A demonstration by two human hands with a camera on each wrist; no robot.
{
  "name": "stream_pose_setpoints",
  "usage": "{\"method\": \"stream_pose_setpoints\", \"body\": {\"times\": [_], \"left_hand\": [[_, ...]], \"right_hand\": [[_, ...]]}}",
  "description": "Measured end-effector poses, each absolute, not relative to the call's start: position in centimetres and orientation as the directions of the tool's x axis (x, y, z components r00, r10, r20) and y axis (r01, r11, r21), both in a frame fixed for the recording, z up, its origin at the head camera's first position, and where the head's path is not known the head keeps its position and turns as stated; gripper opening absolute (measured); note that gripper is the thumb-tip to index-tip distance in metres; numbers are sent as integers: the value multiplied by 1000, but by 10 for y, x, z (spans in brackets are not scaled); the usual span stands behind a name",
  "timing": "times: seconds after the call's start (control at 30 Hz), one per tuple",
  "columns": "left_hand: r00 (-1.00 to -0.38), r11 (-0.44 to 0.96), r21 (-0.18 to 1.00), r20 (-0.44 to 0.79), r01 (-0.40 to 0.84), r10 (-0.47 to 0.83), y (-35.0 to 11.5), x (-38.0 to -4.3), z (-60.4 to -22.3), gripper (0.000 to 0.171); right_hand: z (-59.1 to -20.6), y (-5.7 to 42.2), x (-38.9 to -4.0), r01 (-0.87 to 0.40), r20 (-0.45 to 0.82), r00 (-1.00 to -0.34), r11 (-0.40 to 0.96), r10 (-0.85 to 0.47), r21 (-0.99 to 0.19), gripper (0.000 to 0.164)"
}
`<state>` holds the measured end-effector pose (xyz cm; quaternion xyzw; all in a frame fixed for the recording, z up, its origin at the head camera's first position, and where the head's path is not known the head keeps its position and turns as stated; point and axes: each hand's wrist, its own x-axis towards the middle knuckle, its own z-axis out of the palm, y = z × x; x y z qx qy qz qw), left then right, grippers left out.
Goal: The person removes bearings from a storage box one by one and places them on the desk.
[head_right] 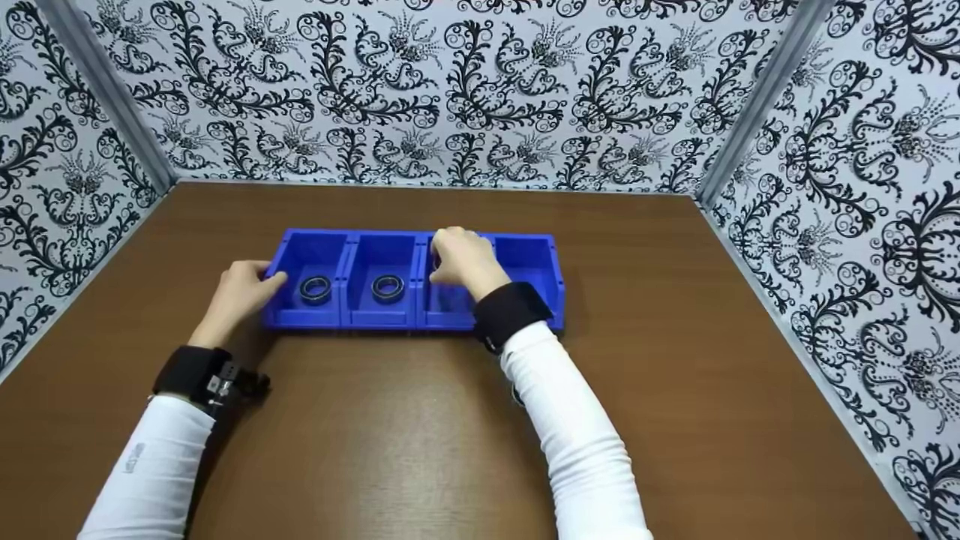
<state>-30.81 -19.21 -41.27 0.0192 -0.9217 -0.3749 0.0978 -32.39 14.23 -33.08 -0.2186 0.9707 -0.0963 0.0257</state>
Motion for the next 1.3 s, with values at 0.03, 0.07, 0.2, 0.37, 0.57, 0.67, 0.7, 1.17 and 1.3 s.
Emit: {"method": "stream_pose_setpoints", "body": {"times": [0.03,0.07,0.2,0.37,0.57,0.67,0.7,1.17,1.3], "left_hand": [[-980,718,694,166,39,-108,-192,-308,-413,21],[-980,720,693,167,39,-108,-192,-308,-412,21],[-979,722,691,165,30,-117,-192,-308,-412,21],[-978,720,693,169,28,-125,-191,-308,-411,20],[-977,719,694,172,30,-126,-190,-309,-411,18],[-978,717,696,165,27,-124,-191,-308,-411,19],[-979,717,697,164,26,-124,-191,-308,-412,19],[-977,718,696,173,31,-126,-191,-308,-411,22],[-977,721,692,178,38,-119,-191,-308,-412,25]], "right_hand": [[-330,142,-324,-418,-8,-904,886,-428,-200,41],[-330,143,-324,-416,-8,-904,886,-427,-202,41],[-329,143,-323,-421,-5,-903,884,-431,-206,43],[-327,144,-322,-425,-7,-900,881,-436,-210,45],[-324,145,-321,-434,-11,-895,875,-446,-213,45],[-323,146,-320,-433,-13,-895,876,-445,-213,47],[-323,146,-319,-431,-15,-896,877,-444,-213,47],[-317,147,-312,-432,-18,-895,878,-445,-206,47],[-317,148,-310,-439,-13,-892,873,-452,-210,46]]}}
